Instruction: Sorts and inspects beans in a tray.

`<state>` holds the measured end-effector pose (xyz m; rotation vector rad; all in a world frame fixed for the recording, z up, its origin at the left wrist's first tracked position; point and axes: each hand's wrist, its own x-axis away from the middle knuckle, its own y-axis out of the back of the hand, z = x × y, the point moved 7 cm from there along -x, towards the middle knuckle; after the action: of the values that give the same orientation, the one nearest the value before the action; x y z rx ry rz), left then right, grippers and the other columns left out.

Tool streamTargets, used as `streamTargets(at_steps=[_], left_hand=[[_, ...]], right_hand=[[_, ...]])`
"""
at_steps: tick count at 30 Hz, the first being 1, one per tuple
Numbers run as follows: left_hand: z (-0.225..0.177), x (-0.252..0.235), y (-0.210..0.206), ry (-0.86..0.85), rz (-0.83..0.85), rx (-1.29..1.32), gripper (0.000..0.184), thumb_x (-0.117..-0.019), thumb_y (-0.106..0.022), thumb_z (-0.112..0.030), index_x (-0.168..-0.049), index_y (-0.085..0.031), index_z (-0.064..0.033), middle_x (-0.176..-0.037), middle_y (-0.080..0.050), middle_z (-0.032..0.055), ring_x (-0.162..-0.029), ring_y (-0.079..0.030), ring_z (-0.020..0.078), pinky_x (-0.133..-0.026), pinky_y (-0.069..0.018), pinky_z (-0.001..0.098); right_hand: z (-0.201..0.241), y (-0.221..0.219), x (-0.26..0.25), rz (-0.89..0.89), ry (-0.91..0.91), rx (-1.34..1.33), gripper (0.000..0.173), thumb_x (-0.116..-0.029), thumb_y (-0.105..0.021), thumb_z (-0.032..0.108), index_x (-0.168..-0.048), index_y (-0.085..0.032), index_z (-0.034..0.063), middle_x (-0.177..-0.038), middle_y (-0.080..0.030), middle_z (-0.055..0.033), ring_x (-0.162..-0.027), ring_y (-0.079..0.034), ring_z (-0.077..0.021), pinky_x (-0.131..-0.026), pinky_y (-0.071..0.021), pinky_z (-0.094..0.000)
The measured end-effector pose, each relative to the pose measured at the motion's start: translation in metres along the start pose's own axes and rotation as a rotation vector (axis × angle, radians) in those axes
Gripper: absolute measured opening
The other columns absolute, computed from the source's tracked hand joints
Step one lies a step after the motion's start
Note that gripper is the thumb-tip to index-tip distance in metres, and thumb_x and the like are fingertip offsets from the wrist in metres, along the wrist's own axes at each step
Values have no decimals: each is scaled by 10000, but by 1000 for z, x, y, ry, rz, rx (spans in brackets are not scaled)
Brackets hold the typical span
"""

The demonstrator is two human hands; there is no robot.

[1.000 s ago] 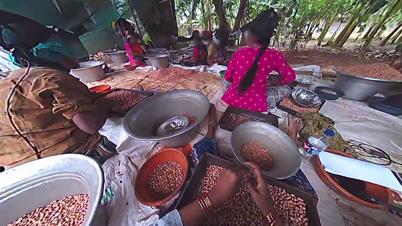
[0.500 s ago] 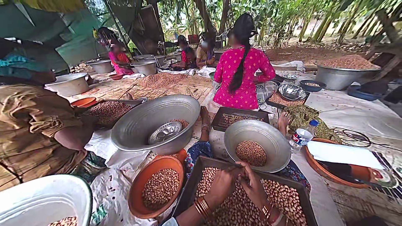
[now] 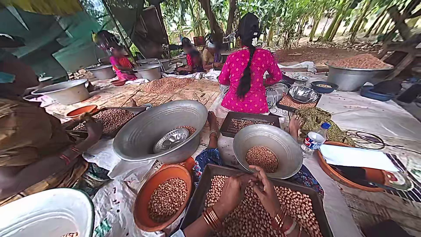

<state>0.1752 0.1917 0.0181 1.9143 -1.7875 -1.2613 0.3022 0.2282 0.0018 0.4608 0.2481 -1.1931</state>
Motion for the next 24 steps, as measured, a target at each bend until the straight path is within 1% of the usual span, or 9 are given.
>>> streamTargets(at_steps=[2, 4, 7, 10, 15, 16, 18, 21, 24], left_hand=[[-1, 0, 0, -1, 0, -28, 276, -1015, -528, -68, -1113, -783, -108, -1077, -775, 83, -928, -756, 248, -819, -598, 472], [-4, 0, 1, -13, 0, -58, 281, -1002, -527, -48, -1100, -785, -100, -1076, -774, 97, -915, -759, 269, -793, -600, 487], [-4, 1, 0, -11, 12, -89, 293, -993, -523, -35, -1104, -787, -102, -1084, -774, 97, -923, -760, 276, -794, -602, 496], [-6, 2, 1, -23, 11, -108, 285, -995, -530, -40, -1106, -785, -98, -1075, -773, 104, -910, -761, 287, -778, -604, 497], [-8, 2, 1, -53, -6, -137, 271, -983, -539, -31, -1073, -787, -92, -1034, -774, 103, -860, -761, 284, -731, -607, 490], [-9, 2, 1, -52, -1, -141, 269, -984, -537, -29, -1073, -784, -86, -1033, -772, 108, -860, -761, 291, -728, -605, 493], [-9, 2, 1, -59, -2, -149, 264, -981, -536, -30, -1064, -782, -81, -1029, -771, 112, -852, -760, 292, -719, -604, 492], [-10, 2, 2, -69, -10, -157, 267, -972, -537, -23, -1058, -784, -81, -1032, -773, 110, -857, -762, 290, -719, -605, 494], [-10, 3, 2, -83, -21, -163, 258, -979, -542, -34, -1051, -784, -87, -1010, -775, 103, -854, -764, 284, -716, -607, 488]], right_hand=[[0, 0, 0, 4, -22, -7, 538, -887, -607, 93, -1407, -520, -11, -951, -702, -38, -817, -676, -67, -736, -572, -235], [-1, -1, 0, 17, -28, -15, 533, -881, -607, 86, -1399, -524, -9, -938, -687, -33, -810, -662, -63, -738, -564, -231], [-2, -2, 0, 33, -12, -18, 532, -879, -601, 73, -1398, -529, -13, -910, -671, -21, -790, -643, -52, -736, -550, -222], [-2, -3, 0, 49, -17, -19, 522, -888, -593, 67, -1400, -527, -16, -916, -675, -23, -783, -640, -52, -727, -548, -223], [-3, -4, 0, 79, -38, -43, 505, -899, -570, 62, -1400, -530, 4, -913, -661, -7, -730, -600, -27, -633, -500, -189], [-3, -4, 0, 83, -39, -46, 504, -900, -566, 58, -1400, -532, 4, -922, -663, -9, -739, -605, -27, -643, -504, -188], [-3, -5, 0, 104, -44, -45, 508, -904, -556, 53, -1409, -524, 2, -944, -668, -13, -780, -619, -32, -702, -525, -195], [-5, -7, 0, 122, -48, -57, 506, -909, -536, 55, -1413, -522, 8, -955, -662, -13, -782, -606, -30, -696, -512, -197], [-4, -7, 0, 146, -34, -65, 506, -910, -521, 48, -1413, -526, -5, -1067, -674, -51, -848, -624, -34, -775, -533, -202]])
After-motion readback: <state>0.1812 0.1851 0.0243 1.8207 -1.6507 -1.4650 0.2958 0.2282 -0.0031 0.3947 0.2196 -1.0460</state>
